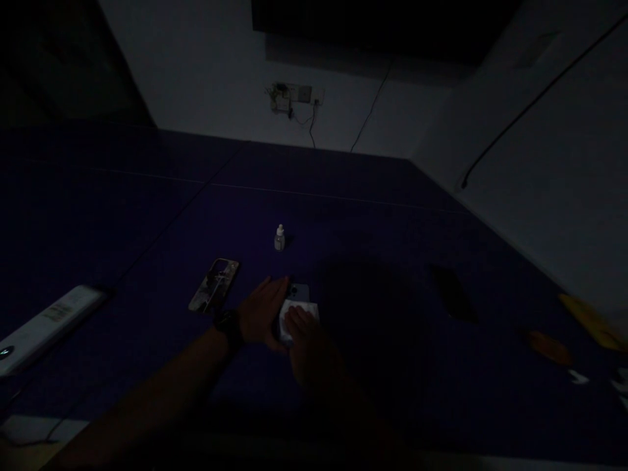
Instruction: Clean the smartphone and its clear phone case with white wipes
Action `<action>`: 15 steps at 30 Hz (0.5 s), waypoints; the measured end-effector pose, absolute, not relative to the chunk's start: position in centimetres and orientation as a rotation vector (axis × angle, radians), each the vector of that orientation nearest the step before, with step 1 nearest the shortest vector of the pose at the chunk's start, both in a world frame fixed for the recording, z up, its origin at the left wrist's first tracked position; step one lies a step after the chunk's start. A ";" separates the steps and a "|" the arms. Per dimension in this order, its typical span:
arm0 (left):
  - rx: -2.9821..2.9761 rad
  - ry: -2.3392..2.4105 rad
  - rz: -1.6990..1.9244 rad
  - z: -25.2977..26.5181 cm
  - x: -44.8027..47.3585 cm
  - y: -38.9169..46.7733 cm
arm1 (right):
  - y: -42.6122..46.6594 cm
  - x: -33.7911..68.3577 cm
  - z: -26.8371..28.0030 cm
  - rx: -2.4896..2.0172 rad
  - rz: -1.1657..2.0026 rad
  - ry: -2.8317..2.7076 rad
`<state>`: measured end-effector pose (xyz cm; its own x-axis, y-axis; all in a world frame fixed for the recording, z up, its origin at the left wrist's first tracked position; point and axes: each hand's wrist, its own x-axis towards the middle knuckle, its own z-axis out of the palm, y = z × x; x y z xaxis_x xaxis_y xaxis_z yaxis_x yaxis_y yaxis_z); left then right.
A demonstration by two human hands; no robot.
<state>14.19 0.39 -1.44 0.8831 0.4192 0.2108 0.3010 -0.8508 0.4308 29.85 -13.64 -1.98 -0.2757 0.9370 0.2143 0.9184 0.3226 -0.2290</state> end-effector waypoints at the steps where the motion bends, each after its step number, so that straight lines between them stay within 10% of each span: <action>1: 2.659 0.530 0.423 -1.4 14.2 0.4 | -12.4 29.9 -1.5 -1.694 0.075 -2.253; 15: 2.676 0.570 0.416 -1.5 14.3 0.4 | -18.2 30.7 -5.1 -1.648 0.125 -2.371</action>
